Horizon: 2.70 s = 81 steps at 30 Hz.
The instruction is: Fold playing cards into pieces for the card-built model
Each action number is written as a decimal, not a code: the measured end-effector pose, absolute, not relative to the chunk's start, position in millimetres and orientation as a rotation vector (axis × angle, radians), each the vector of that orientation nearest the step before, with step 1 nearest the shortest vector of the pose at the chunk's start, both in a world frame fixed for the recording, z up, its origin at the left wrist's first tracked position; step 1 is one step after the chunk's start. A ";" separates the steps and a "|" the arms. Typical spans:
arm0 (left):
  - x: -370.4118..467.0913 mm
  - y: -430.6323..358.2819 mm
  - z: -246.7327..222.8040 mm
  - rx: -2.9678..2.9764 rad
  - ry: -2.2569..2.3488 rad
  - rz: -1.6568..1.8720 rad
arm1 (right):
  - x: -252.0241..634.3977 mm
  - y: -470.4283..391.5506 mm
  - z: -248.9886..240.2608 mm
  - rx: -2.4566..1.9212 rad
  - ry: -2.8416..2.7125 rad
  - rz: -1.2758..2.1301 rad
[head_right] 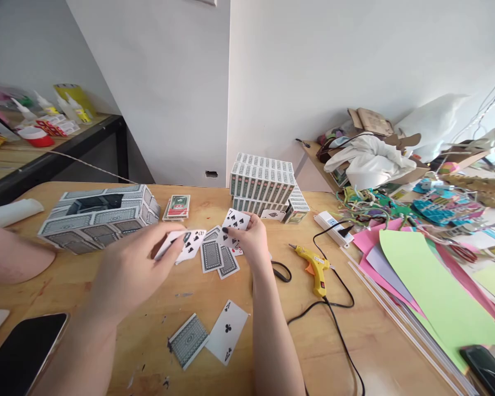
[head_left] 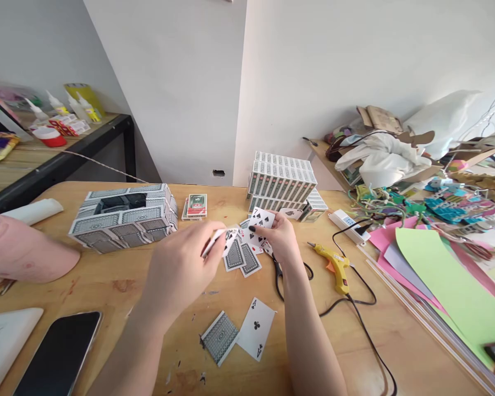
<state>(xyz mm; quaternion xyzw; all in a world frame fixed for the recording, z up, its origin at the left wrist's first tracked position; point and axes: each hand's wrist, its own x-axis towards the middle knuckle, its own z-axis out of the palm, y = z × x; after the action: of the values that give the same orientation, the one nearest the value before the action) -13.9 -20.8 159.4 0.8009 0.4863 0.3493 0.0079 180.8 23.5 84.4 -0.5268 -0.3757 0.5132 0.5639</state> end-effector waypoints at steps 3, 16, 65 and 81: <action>-16.6 -10.6 156.3 2.152 1.573 1.062 | 173.9 26.0 72.3 -1.465 -1.063 1.145; -12.7 12.2 132.0 1.773 1.412 1.013 | 156.9 17.5 98.0 -1.199 -1.103 1.233; 7.2 -2.8 132.9 2.999 0.662 1.677 | 161.4 -0.5 123.5 -1.258 -1.195 1.166; 4.2 -30.7 151.2 2.754 0.525 1.383 | 168.6 5.8 116.1 -1.281 -1.119 1.115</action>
<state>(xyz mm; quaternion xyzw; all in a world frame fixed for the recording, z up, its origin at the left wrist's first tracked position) 4.2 -30.7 151.2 0.8809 0.1680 0.4424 0.0074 168.6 5.8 116.1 -0.5357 -0.4679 0.4664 0.5260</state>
